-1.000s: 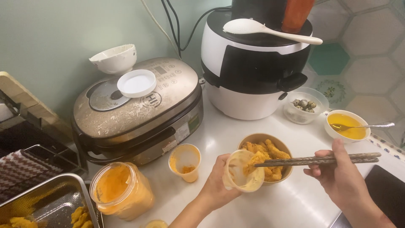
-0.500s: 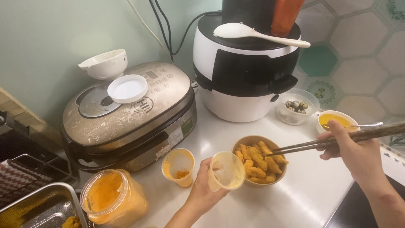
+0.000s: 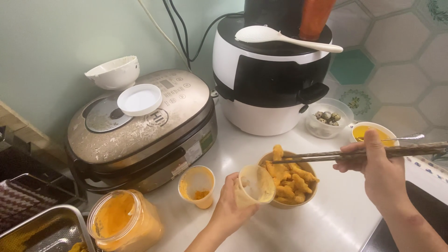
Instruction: Season and package fried snacks in a cup.
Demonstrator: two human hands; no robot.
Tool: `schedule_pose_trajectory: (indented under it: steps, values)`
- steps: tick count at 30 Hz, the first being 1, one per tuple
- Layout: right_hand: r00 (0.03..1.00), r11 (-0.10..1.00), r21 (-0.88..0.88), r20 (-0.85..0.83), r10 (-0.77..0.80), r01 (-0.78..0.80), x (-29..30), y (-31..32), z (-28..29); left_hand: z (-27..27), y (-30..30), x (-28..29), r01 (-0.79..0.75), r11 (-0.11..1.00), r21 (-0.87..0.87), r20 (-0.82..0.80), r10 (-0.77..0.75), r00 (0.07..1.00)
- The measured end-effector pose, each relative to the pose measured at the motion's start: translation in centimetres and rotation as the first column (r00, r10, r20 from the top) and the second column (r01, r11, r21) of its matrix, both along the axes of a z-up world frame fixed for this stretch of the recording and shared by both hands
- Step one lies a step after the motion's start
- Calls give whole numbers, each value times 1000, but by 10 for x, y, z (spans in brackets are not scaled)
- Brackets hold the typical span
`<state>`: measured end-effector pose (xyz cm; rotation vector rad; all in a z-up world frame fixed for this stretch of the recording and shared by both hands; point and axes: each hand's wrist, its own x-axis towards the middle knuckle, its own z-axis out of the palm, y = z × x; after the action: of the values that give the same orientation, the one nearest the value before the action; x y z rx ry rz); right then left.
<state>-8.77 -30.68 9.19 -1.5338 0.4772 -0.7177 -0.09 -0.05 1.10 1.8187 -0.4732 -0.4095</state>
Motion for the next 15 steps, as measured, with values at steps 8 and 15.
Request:
schedule_pose_trajectory:
  steps: [8,15]
  values:
    - [995,986,-133,-11,102,-102,17,-13,-10,-13,-9,6,29,975,-222,-53,-41,998]
    - [949,882,-422,-304,78,-208,34,0,-44,-13,-4,3,60,968,-244,-29,-69,997]
